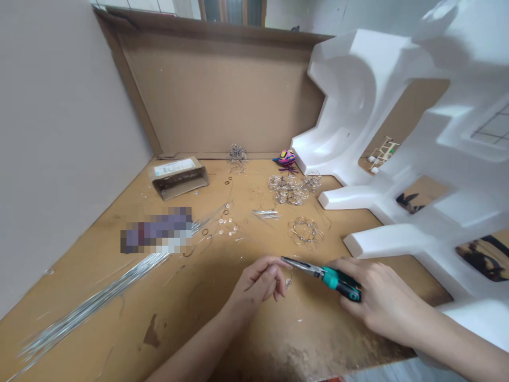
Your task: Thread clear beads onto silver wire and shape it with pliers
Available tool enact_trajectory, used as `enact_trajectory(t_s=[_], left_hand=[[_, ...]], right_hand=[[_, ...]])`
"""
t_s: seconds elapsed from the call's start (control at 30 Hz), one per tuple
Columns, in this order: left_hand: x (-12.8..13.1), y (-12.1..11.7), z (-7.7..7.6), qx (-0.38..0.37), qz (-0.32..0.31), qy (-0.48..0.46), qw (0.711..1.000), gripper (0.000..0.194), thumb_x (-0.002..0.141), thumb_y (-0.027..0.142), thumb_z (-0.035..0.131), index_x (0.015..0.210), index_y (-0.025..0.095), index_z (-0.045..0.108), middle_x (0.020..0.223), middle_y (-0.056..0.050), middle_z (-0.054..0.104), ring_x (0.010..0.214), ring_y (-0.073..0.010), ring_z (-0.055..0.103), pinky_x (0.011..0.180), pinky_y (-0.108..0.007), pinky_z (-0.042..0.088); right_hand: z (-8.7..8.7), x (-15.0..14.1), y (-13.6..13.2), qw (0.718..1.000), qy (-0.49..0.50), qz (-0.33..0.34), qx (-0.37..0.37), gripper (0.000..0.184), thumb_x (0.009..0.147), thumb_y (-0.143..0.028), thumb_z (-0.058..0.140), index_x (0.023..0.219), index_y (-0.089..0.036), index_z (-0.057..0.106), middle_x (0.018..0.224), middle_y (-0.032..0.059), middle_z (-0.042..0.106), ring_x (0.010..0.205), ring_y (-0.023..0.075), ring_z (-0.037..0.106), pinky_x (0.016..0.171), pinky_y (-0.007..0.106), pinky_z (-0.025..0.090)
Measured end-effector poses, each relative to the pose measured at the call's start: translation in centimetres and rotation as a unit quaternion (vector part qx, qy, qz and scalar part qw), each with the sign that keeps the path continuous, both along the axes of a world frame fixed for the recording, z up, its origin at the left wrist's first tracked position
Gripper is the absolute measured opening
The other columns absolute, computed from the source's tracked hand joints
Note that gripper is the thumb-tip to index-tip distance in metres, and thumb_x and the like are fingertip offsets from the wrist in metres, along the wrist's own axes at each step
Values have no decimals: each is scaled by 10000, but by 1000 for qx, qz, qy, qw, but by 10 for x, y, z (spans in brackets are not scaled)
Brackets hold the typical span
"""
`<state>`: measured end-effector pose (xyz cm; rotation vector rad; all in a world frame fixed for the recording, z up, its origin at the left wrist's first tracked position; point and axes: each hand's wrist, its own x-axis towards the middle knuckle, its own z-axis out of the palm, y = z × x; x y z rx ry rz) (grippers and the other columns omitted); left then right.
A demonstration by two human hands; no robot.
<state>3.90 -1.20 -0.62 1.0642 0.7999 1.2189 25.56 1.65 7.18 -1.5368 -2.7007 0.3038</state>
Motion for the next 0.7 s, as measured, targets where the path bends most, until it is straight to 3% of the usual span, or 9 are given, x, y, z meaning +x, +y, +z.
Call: enact_trajectory(t_s=[0.3, 0.5, 0.6, 0.7], left_hand=[[5, 0, -6, 7, 4, -11, 1000, 259, 852, 353, 440, 935, 153, 583, 561, 8, 565, 396, -46, 270, 494, -223, 352], [6, 0, -8, 14, 14, -15, 1000, 253, 866, 324, 422, 970, 162, 587, 577, 13, 564, 412, -49, 308, 541, -234, 374], [5, -1, -5, 15, 24, 12, 1000, 264, 869, 333, 411, 971, 162, 583, 588, 8, 560, 436, -64, 369, 547, -238, 377], [3, -2, -4, 51, 47, 97, 993, 271, 877, 316, 388, 969, 159, 589, 606, -3, 545, 542, -100, 475, 588, -244, 394]], right_hand=[[2, 2, -1, 1000, -4, -6, -26, 182, 661, -144, 472, 777, -243, 570, 621, -8, 604, 579, 170, 569, 532, 249, 336], [-1, 6, 5, 989, 66, -19, -134, 176, 653, -136, 464, 766, -221, 569, 628, -28, 595, 576, 139, 538, 531, 225, 341], [-2, 9, 8, 982, 86, -33, -167, 163, 665, -141, 453, 756, -213, 567, 639, -30, 589, 579, 131, 524, 532, 220, 342], [-3, 11, 9, 981, 84, -41, -171, 127, 659, -139, 453, 717, -209, 542, 607, -34, 556, 566, 124, 504, 524, 218, 330]])
